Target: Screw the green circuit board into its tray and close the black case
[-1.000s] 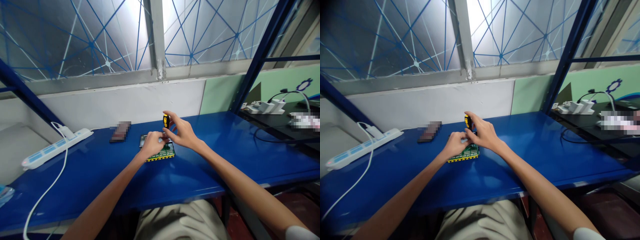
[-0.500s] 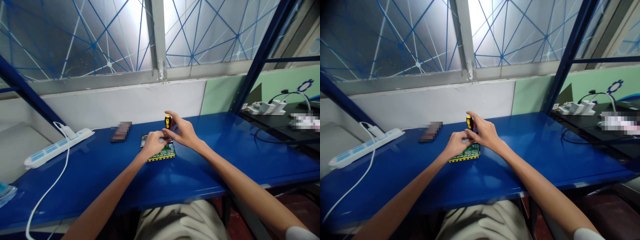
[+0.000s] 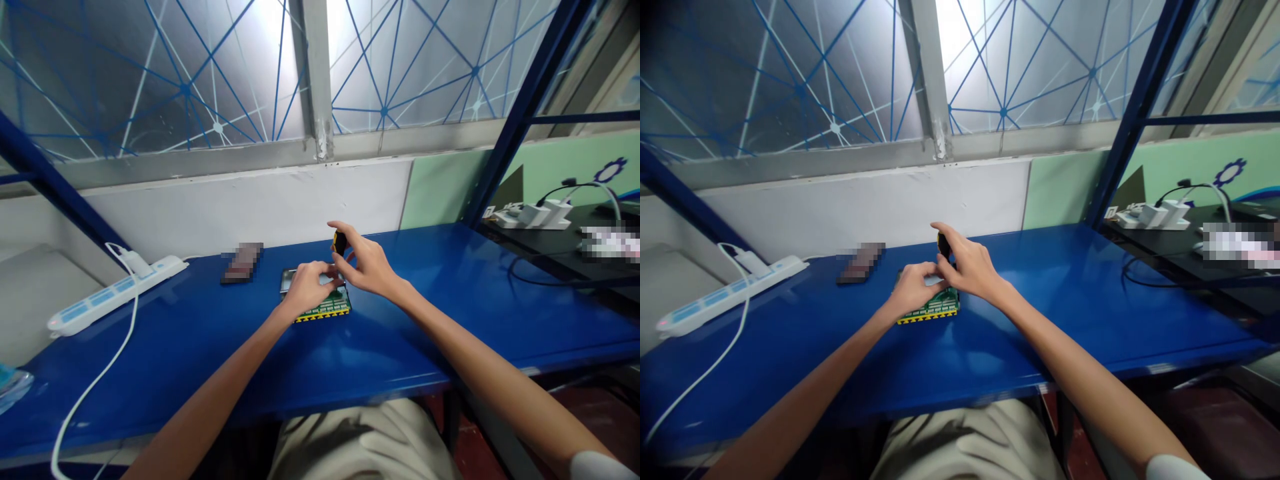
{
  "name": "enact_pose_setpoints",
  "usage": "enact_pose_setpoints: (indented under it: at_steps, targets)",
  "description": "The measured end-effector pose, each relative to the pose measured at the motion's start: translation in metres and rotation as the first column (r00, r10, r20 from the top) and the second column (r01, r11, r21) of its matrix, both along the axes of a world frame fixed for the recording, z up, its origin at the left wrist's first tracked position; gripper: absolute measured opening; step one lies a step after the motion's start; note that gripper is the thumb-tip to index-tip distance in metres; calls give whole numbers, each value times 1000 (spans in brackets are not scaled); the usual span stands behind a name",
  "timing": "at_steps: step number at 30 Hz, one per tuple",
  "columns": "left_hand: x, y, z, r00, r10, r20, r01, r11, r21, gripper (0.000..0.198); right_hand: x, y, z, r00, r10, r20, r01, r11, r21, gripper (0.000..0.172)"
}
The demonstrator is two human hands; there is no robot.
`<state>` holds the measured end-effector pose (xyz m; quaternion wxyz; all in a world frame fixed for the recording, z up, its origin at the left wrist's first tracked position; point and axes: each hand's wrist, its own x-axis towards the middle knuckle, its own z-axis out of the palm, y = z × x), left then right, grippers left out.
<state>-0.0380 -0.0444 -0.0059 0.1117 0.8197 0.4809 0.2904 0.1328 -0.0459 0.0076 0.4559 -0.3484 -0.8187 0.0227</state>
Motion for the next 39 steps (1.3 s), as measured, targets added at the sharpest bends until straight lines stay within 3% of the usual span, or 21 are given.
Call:
enact_pose_setpoints:
  at_steps: [14, 30, 39]
  targets:
    - [-1, 2, 3, 998, -69, -1, 69, 997, -41, 21, 0, 0, 0, 1000, -11, 15, 11, 1000, 3, 57]
    - [0, 0, 4, 1000, -17, 2, 17, 999, -33, 18, -1, -1, -1, 999, -11, 40, 11, 1000, 18, 58]
    - [-2, 2, 3, 997, -67, 26, 68, 996, -51, 21, -1, 1, -1, 999, -15, 32, 17, 998, -65, 57]
